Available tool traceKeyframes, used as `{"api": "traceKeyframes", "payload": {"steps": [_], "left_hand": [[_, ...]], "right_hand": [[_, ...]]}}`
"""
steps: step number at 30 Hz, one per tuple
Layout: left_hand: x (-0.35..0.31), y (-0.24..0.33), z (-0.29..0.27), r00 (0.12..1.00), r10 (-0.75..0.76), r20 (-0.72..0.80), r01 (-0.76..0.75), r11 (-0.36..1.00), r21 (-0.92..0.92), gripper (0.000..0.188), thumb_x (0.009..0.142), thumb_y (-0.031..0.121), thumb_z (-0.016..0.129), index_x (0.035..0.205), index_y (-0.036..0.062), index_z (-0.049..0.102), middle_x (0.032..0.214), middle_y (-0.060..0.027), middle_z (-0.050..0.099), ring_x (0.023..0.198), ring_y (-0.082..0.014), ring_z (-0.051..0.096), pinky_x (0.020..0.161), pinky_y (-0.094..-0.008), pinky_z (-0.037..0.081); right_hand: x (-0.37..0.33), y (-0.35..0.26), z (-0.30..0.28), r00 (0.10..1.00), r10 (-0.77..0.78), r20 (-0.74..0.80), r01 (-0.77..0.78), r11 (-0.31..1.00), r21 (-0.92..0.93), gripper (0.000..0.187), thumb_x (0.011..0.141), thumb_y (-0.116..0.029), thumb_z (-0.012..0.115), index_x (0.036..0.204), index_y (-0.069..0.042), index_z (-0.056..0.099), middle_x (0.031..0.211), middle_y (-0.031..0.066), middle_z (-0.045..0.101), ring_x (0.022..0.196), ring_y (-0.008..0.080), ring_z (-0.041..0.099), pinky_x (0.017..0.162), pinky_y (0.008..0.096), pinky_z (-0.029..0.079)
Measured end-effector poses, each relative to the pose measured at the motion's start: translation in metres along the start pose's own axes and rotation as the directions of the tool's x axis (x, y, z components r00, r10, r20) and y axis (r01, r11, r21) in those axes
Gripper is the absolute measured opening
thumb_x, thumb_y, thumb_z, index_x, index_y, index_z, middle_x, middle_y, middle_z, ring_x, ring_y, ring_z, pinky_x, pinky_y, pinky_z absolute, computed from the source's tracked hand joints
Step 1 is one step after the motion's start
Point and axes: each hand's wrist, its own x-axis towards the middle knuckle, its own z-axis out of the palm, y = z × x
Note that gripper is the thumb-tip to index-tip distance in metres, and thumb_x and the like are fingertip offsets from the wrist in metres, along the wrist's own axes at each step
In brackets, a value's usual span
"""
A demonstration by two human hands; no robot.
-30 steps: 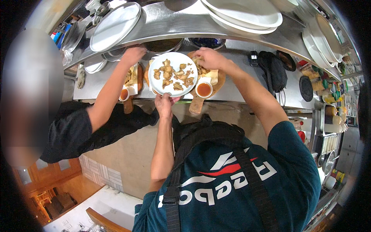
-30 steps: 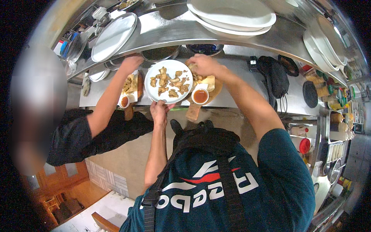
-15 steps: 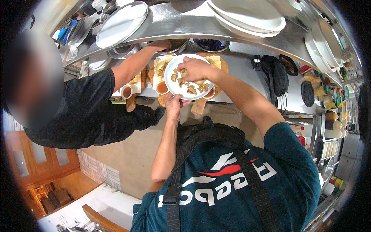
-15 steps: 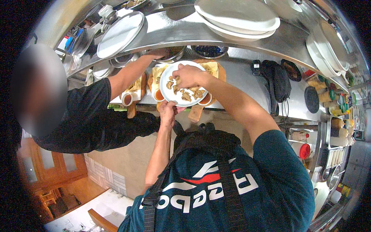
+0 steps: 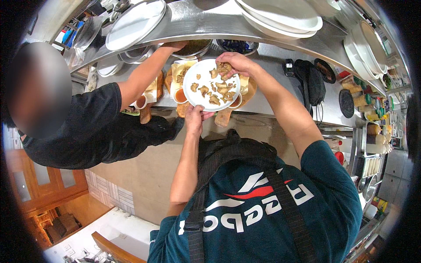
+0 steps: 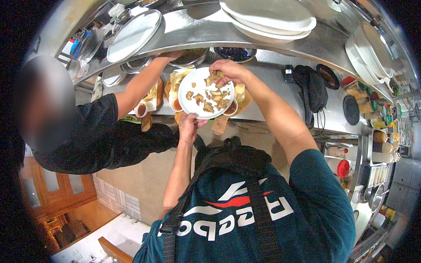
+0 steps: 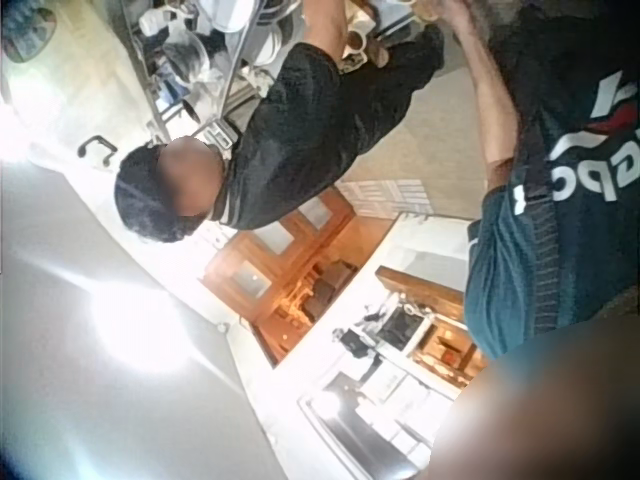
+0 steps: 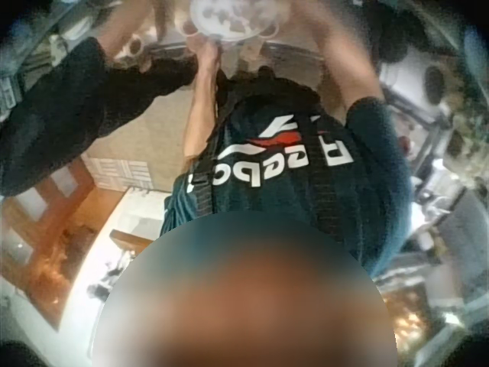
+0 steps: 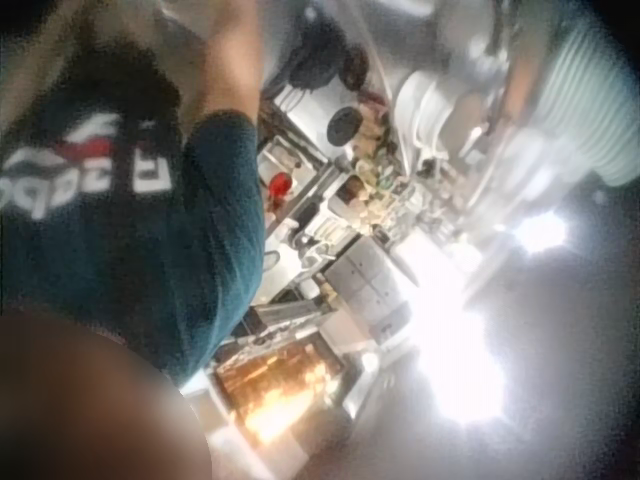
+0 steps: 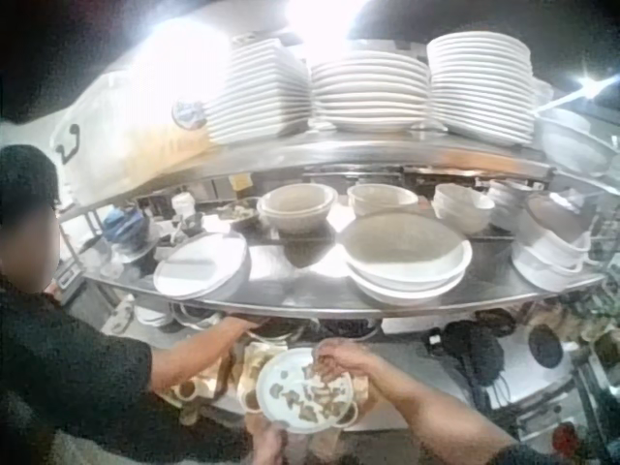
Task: The person scoops fried food from a strainer into a plate, then places pieces into tortillas on a prep counter. They add condiments and hand the assembled tacos to a coworker, then scoop rice from a cooker into a small bowl.
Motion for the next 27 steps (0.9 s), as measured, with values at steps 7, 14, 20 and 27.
{"api": "traceKeyframes", "payload": {"steps": [7,14,20,27], "left_hand": [[0.001,-0.002,-0.007,1.0,-0.013,0.022,0.013,1.0,0.015,0.04,0.088,0.001,0.047,0.126,-0.0134,0.047,0.105,-0.0231,0.068,0.079,-0.0283,0.074,0.066,-0.0354,0.067],[-0.006,-0.006,-0.018,0.999,0.026,-0.033,-0.027,0.999,-0.018,0.042,0.087,0.003,0.05,0.125,-0.0143,0.047,0.106,-0.0239,0.068,0.079,-0.0292,0.074,0.066,-0.0365,0.067],[-0.018,-0.005,-0.042,0.992,0.065,-0.111,-0.065,0.998,0.008,0.043,0.087,0.006,0.053,0.125,-0.0131,0.049,0.108,-0.0215,0.067,0.083,-0.0281,0.073,0.068,-0.0363,0.067],[-0.029,-0.006,-0.052,0.986,0.049,-0.162,-0.054,0.998,-0.026,0.04,0.087,0.003,0.05,0.124,-0.0136,0.051,0.106,-0.0222,0.069,0.082,-0.0283,0.075,0.066,-0.0358,0.067]], "right_hand": [[0.001,-0.01,0.017,0.983,-0.158,-0.096,0.055,0.746,-0.663,0.031,0.099,-0.027,0.058,0.117,-0.004,0.069,0.093,0.0129,0.072,0.068,0.0197,0.071,0.059,0.0336,0.058],[-0.017,-0.024,-0.002,0.952,-0.219,-0.213,-0.021,0.648,-0.762,0.033,0.098,-0.03,0.057,0.115,-0.006,0.072,0.09,0.0182,0.074,0.069,0.0274,0.073,0.071,0.0411,0.058],[-0.009,0.013,-0.034,0.956,-0.288,-0.06,0.01,0.236,-0.972,0.039,0.086,-0.016,0.059,0.123,-0.007,0.068,0.106,0.0242,0.071,0.099,0.0388,0.069,0.09,0.0443,0.054],[-0.02,0.013,-0.028,0.882,-0.427,-0.199,-0.099,0.246,-0.964,0.036,0.085,-0.014,0.058,0.117,-0.005,0.07,0.11,0.025,0.07,0.105,0.0412,0.066,0.095,0.0475,0.051]]}}
